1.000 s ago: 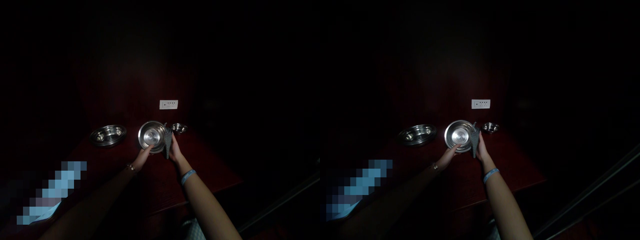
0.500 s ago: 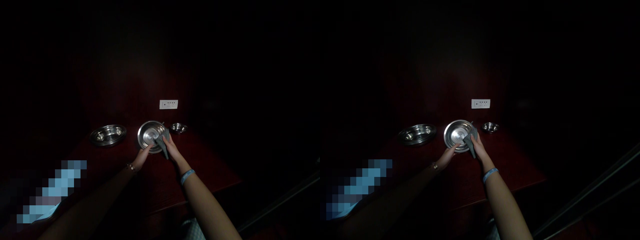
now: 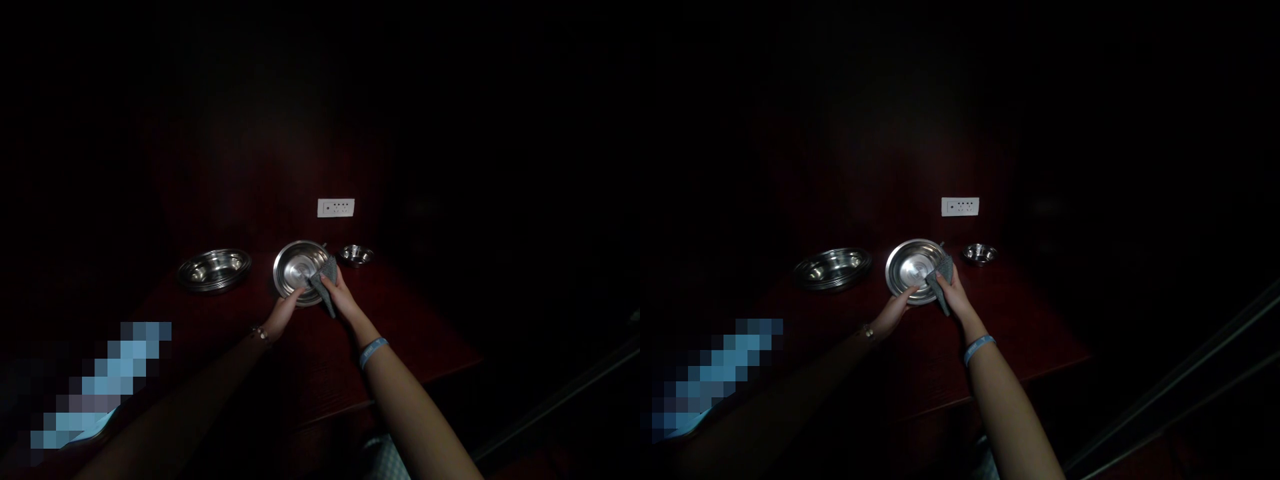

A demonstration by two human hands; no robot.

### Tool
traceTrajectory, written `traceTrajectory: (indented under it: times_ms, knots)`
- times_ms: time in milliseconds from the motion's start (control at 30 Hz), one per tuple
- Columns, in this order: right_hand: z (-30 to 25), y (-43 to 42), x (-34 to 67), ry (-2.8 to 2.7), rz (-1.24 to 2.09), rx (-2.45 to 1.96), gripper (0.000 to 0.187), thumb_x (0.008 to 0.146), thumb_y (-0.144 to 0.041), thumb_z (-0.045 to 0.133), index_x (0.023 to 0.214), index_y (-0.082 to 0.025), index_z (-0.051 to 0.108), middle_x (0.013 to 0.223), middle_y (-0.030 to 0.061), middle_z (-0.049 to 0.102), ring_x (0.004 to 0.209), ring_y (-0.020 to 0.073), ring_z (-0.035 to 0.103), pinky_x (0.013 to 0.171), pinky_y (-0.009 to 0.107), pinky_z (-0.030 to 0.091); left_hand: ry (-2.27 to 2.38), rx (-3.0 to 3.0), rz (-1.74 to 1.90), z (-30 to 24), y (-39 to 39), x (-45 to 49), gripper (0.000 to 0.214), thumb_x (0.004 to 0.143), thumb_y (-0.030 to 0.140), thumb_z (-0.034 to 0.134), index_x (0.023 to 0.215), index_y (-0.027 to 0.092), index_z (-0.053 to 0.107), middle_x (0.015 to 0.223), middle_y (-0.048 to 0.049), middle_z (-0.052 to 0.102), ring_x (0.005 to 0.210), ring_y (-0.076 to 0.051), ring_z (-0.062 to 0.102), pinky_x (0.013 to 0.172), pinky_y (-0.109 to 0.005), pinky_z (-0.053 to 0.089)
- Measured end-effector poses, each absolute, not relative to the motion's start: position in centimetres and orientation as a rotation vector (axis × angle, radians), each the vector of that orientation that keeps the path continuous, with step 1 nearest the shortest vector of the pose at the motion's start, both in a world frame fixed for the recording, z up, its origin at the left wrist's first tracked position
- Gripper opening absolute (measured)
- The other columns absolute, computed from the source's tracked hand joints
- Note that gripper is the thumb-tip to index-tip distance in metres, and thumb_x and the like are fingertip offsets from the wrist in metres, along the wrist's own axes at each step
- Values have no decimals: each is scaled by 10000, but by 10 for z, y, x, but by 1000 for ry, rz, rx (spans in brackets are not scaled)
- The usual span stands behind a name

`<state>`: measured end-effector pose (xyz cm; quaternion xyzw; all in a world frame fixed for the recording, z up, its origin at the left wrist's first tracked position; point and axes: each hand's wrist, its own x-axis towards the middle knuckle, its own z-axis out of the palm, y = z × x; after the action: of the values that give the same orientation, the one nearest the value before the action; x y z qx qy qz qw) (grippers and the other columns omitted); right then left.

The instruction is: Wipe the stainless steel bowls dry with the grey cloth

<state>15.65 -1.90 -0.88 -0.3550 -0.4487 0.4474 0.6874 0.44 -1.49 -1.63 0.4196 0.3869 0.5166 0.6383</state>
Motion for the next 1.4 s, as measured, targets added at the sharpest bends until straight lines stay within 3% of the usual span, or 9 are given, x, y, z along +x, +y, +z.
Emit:
traceTrajectory:
  times_ms: [500, 633, 800, 933, 1100, 1233, 1400]
  knots:
    - [-13, -19, 158, -1064, 752, -906, 689, 771, -488, 770, 1368, -257, 515, 1283, 63, 666, 1200, 214, 611, 1183, 407, 367, 875, 953, 1182, -14, -18, 8, 309, 699, 335, 815, 936, 145, 758, 994, -105, 805, 1112, -297, 711, 1068, -428, 489]
    - [-14, -18, 161, -1049, 724, -920, 671, 772, -487, 771, 1365, -273, 541, 1267, 59, 673, 1196, 222, 614, 1170, 408, 374, 906, 960, 1189, -10, -20, 10, 264, 676, 261, 822, 912, 156, 768, 1014, -90, 806, 1162, -291, 691, 1112, -423, 455]
    - [-12, -19, 164, -1131, 529, -1055, 683, 793, -494, 735, 1414, -292, 532, 1356, 72, 592, 1310, 251, 515, 1214, 439, 298, 980, 984, 1234, -10, -20, 12, 167, 700, 188, 778, 865, 171, 768, 1020, -68, 807, 1183, -283, 679, 1131, -413, 439]
    - [-9, -24, 165, -1128, 441, -1125, 671, 796, -475, 728, 1418, -301, 546, 1298, 85, 581, 1326, 282, 485, 1229, 470, 251, 1000, 1000, 1198, -8, -20, 10, 238, 689, 180, 794, 926, 184, 772, 1018, -48, 808, 1218, -278, 659, 1144, -415, 432]
    - [-1, -29, 163, -1178, 352, -1037, 651, 842, -426, 672, 1453, -287, 497, 1444, 89, 522, 1379, 272, 435, 1238, 451, 229, 950, 1024, 1190, -10, -19, 14, 385, 657, 150, 827, 1034, 201, 764, 1054, -51, 803, 1258, -283, 636, 1161, -438, 422]
    - [4, -31, 163, -1148, 241, -1033, 649, 875, -426, 625, 1482, -290, 442, 1525, 85, 462, 1449, 266, 357, 1250, 460, 186, 856, 1089, 1225, -18, -18, 21, 362, 693, 104, 771, 1046, 179, 756, 1174, -63, 772, 1282, -265, 621, 1191, -419, 386]
    - [3, -30, 165, -1152, -9, -1127, 664, 912, -428, 576, 1512, -220, 383, 1492, 149, 494, 1397, 300, 432, 1192, 527, 295, 894, 1149, 1185, -21, -19, 22, 386, 723, 109, 748, 1105, 163, 738, 1248, -71, 741, 1341, -258, 573, 1225, -416, 331]
